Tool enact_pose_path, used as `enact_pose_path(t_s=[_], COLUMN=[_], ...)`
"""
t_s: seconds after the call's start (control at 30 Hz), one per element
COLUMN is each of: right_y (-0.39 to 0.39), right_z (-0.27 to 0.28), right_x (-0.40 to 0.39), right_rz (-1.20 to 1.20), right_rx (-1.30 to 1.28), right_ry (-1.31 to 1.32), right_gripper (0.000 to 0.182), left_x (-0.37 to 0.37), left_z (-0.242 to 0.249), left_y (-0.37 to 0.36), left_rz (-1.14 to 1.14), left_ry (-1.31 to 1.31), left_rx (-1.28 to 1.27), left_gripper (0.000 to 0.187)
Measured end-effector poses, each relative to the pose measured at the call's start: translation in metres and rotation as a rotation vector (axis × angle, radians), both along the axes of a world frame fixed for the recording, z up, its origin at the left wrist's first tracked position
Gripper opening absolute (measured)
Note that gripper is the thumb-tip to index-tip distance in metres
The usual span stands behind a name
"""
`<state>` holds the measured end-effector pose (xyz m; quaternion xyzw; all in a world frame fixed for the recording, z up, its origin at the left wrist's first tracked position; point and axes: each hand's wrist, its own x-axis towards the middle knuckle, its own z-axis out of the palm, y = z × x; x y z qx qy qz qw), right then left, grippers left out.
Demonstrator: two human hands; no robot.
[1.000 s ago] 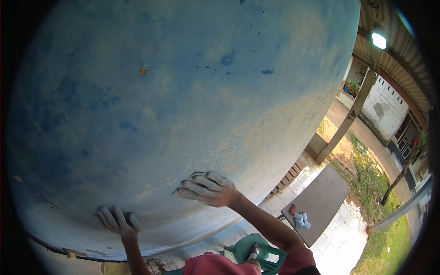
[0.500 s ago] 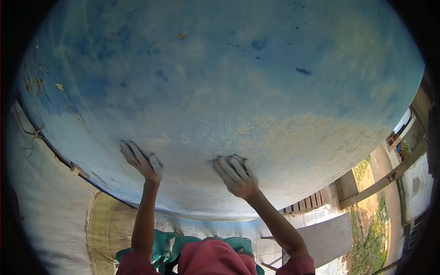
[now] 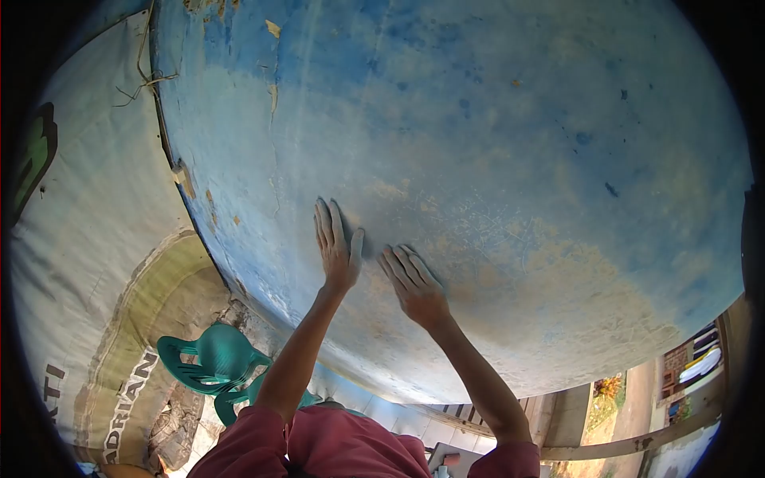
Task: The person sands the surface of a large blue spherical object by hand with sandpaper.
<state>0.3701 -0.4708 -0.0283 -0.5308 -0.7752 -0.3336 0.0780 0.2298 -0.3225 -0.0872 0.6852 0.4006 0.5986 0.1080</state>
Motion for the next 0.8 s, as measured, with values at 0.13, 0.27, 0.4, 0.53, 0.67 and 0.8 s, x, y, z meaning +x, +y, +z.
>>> enact_pose_path(t_s=[0.13, 0.27, 0.4, 0.53, 0.67, 0.8], right_y=[-0.036, 0.007, 0.061, 0.011, -0.001, 0.058], right_z=[0.031, 0.094, 0.071, 0.015, 0.068, 0.057], right_x=[0.043, 0.012, -0.032, 0.001, 0.022, -0.019], right_rz=[-0.079, -0.212, -0.126, -0.082, -0.213, -0.249], right_rx=[0.202, 0.381, 0.268, 0.023, 0.374, 0.498], right_ry=[-0.122, -0.091, -0.08, -0.3, -0.208, -0.014], right_gripper=[0.051, 0.051, 0.054, 0.051, 0.046, 0.048], left_x=[-0.014, -0.01, -0.013, -0.037, -0.043, -0.032], left_z=[-0.006, -0.009, -0.018, -0.022, -0.024, -0.015], left_y=[0.011, 0.009, 0.005, 0.019, 0.019, 0.015], left_rz=[-0.02, -0.023, -0.068, -0.121, -0.118, -0.154], left_ry=[0.077, 0.064, 0.004, -0.014, -0.02, -0.178], left_rx=[0.013, 0.001, -0.054, -0.117, -0.12, -0.161], left_gripper=[0.082, 0.084, 0.08, 0.07, 0.064, 0.06])
